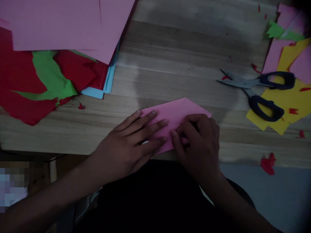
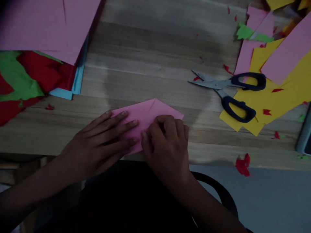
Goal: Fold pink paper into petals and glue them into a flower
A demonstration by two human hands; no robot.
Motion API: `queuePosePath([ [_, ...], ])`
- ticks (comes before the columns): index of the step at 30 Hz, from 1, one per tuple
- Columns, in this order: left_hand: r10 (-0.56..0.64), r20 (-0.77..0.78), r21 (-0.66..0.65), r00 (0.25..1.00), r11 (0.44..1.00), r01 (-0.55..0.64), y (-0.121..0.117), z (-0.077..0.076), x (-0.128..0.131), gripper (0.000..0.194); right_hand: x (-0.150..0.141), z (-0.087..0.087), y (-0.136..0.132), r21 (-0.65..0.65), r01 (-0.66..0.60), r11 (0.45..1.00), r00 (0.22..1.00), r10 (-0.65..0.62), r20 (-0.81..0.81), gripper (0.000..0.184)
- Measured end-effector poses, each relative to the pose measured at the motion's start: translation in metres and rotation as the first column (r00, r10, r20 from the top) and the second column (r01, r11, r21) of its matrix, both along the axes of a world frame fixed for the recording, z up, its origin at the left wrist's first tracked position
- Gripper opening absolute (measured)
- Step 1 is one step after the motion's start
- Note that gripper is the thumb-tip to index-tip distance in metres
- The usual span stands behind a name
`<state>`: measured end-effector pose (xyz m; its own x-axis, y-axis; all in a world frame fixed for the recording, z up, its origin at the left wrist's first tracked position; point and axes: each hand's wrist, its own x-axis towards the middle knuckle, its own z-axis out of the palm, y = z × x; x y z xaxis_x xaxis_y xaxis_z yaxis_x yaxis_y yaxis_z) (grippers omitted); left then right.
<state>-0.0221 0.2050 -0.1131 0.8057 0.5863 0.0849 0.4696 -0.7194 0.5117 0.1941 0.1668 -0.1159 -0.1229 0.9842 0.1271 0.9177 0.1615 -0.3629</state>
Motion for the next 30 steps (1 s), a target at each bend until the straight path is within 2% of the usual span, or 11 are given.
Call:
queuePosePath([
  [8, -0.005, 0.056, -0.004, 0.998, 1.0, 0.005, 0.0003, -0.0028, -0.003, 0.033, 0.0003, -0.001, -0.0009, 0.014, 0.002, 1.0, 1.0, -0.003, 0.022, 0.016],
  [15, 0.008, 0.012, -0.088, 1.0, 0.996, -0.007, 0.0044, 0.0046, -0.0026, 0.039, 0.0005, -0.0012, -0.0014, 0.011, -0.003, 1.0, 1.0, 0.002, 0.025, 0.014],
  [20, 0.023, 0.037, -0.039, 0.999, 0.999, -0.021, 0.0025, 0.0013, -0.0011, 0.037, 0.0007, -0.0018, -0.0012, 0.013, -0.009, 1.0, 0.999, 0.009, 0.038, 0.014],
  [30, -0.07, -0.016, -0.057, 0.997, 0.996, 0.069, 0.006, 0.004, -0.0037, 0.041, -0.0021, 0.0, -0.0027, 0.011, 0.002, 1.0, 0.999, -0.003, 0.035, 0.014],
])
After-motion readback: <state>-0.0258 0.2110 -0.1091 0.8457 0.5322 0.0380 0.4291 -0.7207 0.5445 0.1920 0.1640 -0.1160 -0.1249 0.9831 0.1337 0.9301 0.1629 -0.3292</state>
